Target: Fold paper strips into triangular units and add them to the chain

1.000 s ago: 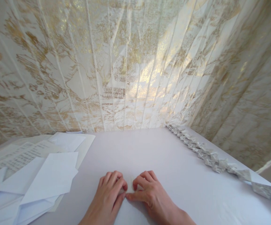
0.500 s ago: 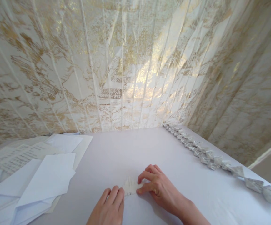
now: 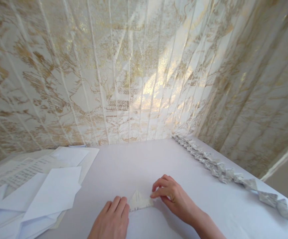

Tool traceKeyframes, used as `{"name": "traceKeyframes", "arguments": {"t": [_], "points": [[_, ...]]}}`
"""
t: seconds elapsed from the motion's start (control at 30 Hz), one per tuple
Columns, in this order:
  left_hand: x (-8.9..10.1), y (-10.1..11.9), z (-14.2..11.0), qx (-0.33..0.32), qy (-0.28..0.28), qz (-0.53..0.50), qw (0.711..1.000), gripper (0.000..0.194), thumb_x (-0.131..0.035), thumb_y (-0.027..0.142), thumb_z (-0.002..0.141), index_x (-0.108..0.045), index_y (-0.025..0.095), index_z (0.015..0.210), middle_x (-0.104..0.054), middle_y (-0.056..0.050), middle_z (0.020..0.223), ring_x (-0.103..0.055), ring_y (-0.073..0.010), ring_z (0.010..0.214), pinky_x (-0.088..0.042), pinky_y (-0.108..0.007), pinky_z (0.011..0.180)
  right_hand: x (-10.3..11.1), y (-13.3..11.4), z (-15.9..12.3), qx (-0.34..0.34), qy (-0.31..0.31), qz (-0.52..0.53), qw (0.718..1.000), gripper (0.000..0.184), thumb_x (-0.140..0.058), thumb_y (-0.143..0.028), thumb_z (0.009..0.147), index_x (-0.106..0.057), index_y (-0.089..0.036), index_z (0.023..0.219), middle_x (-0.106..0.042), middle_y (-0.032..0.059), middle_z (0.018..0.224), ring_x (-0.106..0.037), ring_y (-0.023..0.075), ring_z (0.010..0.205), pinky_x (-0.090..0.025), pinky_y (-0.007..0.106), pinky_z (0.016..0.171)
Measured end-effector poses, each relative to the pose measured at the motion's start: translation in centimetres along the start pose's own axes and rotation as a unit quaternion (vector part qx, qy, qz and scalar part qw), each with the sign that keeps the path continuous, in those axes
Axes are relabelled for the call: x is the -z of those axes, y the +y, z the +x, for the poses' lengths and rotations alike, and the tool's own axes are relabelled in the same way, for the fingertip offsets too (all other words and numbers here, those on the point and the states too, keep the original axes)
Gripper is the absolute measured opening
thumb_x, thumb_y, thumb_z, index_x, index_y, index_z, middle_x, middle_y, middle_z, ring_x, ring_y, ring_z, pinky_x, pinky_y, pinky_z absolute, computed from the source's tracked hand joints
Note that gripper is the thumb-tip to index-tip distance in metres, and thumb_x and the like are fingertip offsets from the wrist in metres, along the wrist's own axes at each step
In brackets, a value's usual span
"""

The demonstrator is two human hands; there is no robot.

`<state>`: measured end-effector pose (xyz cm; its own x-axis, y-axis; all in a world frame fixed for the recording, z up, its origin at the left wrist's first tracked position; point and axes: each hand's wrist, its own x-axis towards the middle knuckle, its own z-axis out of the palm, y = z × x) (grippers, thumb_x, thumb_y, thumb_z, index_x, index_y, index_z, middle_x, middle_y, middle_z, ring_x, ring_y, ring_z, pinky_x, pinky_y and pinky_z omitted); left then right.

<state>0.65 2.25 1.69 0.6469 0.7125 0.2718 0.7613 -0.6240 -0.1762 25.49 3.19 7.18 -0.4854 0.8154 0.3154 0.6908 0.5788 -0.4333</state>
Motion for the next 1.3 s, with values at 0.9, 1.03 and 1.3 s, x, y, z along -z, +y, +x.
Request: {"name": "traceKeyframes", "arguments": {"t": [0.9, 1.03, 1.3], "points": [[1.1, 0.1, 2.2, -0.015, 0.075, -0.016, 0.997, 0.018, -0.054, 0.006, 0.084, -0.062, 0.021, 0.079, -0.067, 0.0, 0.079, -0.061, -0.0208, 0.071, -0.041, -0.035, 0.07, -4.7, -3.9, 1.7, -0.052, -0.058, -0.149, 0.986, 0.016, -0.067, -0.012, 0.082, -0.068, -0.023, 0.093, -0.068, 0.0034, 0.1, -0.063, 0.0213, 0.089, -0.048, 0.03, 0.078], [1.0, 0.3, 2.3, -0.024, 0.077, -0.006, 0.997, 0.021, -0.052, 0.003, 0.084, -0.063, 0.02, 0.075, -0.067, -0.001, 0.077, -0.061, -0.0215, 0.071, -0.042, -0.036, 0.07, -4.6, -4.0, 1.6, -0.054, -0.06, -0.153, 0.985, 0.013, -0.066, -0.013, 0.083, -0.069, -0.022, 0.092, -0.068, 0.0041, 0.098, -0.063, 0.0214, 0.088, -0.048, 0.029, 0.077], [0.6, 0.2, 2.2, -0.026, 0.087, -0.006, 0.996, 0.024, -0.053, 0.0, 0.083, -0.063, 0.02, 0.075, -0.067, -0.001, 0.076, -0.061, -0.0211, 0.069, -0.04, -0.036, 0.069, -4.5, -3.9, 1.6, -0.046, -0.051, -0.151, 0.986, 0.016, -0.066, -0.013, 0.082, -0.069, -0.023, 0.094, -0.068, 0.0036, 0.099, -0.063, 0.0207, 0.087, -0.049, 0.028, 0.074]]}}
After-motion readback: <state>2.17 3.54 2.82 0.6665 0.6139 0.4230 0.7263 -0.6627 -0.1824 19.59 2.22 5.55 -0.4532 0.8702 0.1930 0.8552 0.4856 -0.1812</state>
